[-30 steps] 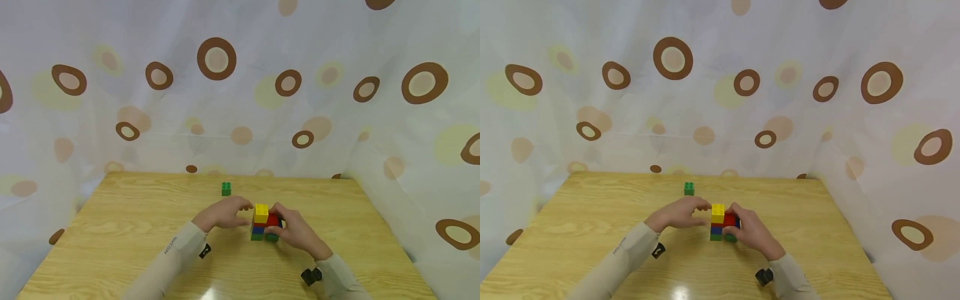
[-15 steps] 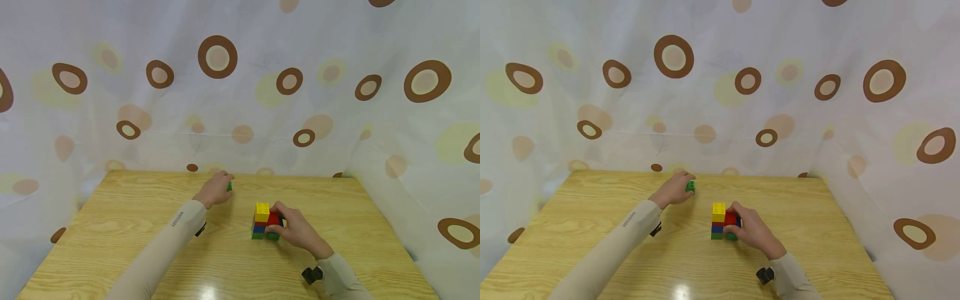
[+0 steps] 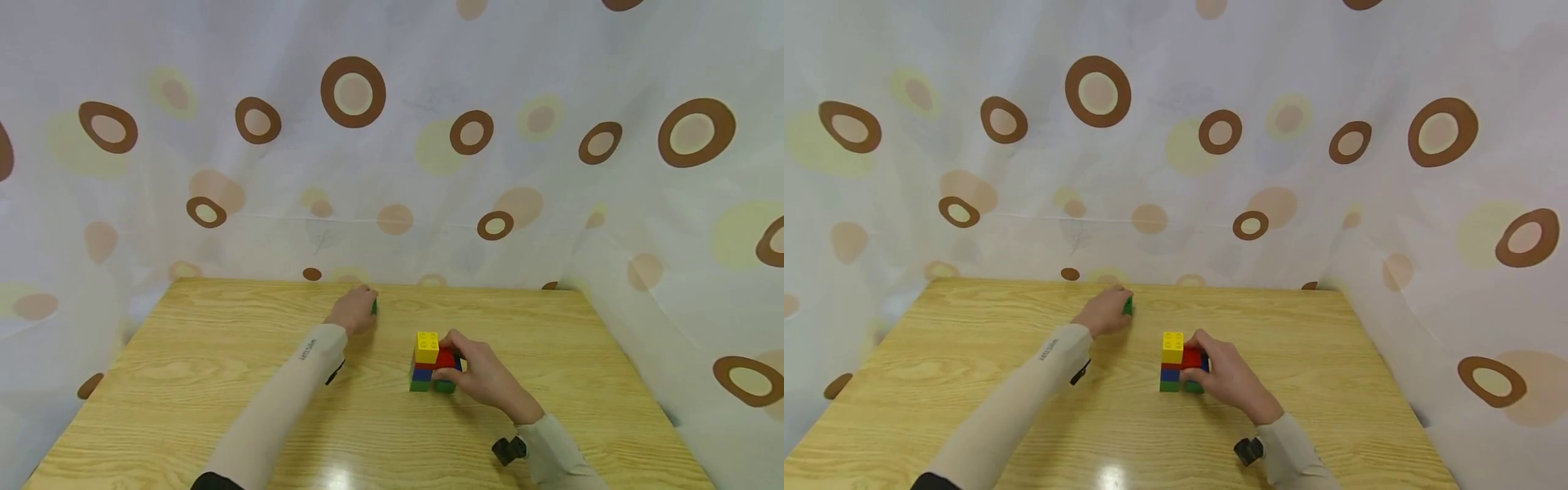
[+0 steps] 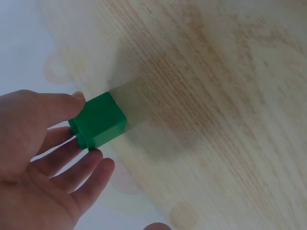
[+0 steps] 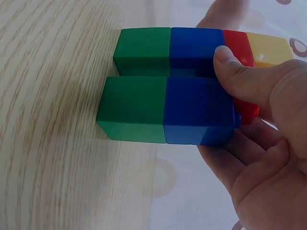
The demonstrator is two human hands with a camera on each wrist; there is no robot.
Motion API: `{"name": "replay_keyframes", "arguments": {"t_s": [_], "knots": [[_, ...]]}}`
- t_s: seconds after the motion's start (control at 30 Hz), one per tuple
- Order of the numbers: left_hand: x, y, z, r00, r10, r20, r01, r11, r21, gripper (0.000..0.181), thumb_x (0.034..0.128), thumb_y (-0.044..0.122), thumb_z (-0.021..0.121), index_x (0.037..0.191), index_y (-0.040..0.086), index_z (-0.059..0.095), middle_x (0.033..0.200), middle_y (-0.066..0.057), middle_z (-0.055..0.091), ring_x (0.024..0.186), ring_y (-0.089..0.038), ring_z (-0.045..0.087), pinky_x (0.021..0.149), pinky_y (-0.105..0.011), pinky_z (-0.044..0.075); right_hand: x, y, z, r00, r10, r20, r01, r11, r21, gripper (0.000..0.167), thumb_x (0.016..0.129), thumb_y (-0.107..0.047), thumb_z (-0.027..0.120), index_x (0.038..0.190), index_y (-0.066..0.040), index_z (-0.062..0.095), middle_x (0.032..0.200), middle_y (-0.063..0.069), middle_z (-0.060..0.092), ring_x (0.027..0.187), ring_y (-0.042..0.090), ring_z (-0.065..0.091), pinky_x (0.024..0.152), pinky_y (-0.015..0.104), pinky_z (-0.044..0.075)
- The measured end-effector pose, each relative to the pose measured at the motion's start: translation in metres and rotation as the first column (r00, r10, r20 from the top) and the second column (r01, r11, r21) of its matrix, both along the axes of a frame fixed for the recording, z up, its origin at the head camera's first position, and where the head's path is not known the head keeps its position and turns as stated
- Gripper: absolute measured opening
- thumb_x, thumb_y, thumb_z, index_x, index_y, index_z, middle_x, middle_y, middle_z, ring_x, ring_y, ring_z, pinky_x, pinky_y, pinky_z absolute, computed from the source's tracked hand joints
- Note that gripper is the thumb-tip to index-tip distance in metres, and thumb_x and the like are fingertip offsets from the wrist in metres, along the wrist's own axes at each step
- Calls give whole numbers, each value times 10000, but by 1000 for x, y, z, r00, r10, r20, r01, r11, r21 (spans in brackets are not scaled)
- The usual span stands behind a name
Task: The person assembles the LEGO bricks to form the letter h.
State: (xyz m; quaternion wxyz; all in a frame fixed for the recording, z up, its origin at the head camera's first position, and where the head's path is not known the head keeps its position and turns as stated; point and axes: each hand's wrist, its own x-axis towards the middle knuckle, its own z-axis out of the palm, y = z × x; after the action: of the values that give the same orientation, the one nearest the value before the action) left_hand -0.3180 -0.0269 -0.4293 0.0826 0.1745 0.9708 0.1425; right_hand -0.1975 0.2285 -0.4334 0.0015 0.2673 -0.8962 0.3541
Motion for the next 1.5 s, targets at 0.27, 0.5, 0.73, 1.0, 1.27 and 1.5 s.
{"name": "replay_keyframes", "arguments": {"t_s": [0.27,0.5,0.73,1.0,1.27,1.5], "knots": [[-10,-5,-18,998,64,-26,-60,992,115,433,976,108,679,1394,57,578,1339,-125,609,1209,-278,598,1012,-424,514,0,-1,-1,1000,3,-24,-3,1000,12,328,904,-169,768,1150,-145,552,1108,22,708,1005,184,717,891,383,592],[-15,-9,-24,999,44,-18,-41,988,152,372,964,115,694,1324,59,617,1258,-127,633,1150,-280,612,983,-428,523,0,0,-2,1000,3,-10,-3,1000,13,304,923,-190,747,1144,-128,548,1107,40,703,1000,200,712,876,381,595],[-13,-15,-18,999,43,24,-47,978,202,385,996,131,655,1361,28,587,1305,-149,606,1179,-292,589,993,-432,511,0,-3,0,1000,7,-12,-7,1000,13,310,921,-183,750,1152,-142,547,1104,27,705,993,179,710,876,365,593],[-3,-14,9,995,-77,-63,95,928,359,416,1018,199,633,1381,7,565,1283,-166,598,1072,-276,601,925,-402,537,0,-1,-1,1000,-2,-3,2,1000,4,309,918,-173,753,1146,-144,547,1101,29,704,989,175,708,884,383,593],[25,7,63,962,-212,-172,268,856,443,418,1011,233,649,1368,31,571,1257,-130,595,1073,-246,634,961,-350,549,1,0,-2,1000,-11,-29,11,1000,10,327,903,-157,767,1142,-135,544,1084,18,704,960,152,707,865,381,597],[55,19,98,922,-339,-188,387,802,454,388,991,229,678,1323,45,598,1187,-91,597,1024,-204,642,943,-330,560,0,-1,-1,999,4,-44,-3,1000,9,323,908,-156,762,1139,-127,537,1071,16,702,942,138,701,856,379,596]]}}
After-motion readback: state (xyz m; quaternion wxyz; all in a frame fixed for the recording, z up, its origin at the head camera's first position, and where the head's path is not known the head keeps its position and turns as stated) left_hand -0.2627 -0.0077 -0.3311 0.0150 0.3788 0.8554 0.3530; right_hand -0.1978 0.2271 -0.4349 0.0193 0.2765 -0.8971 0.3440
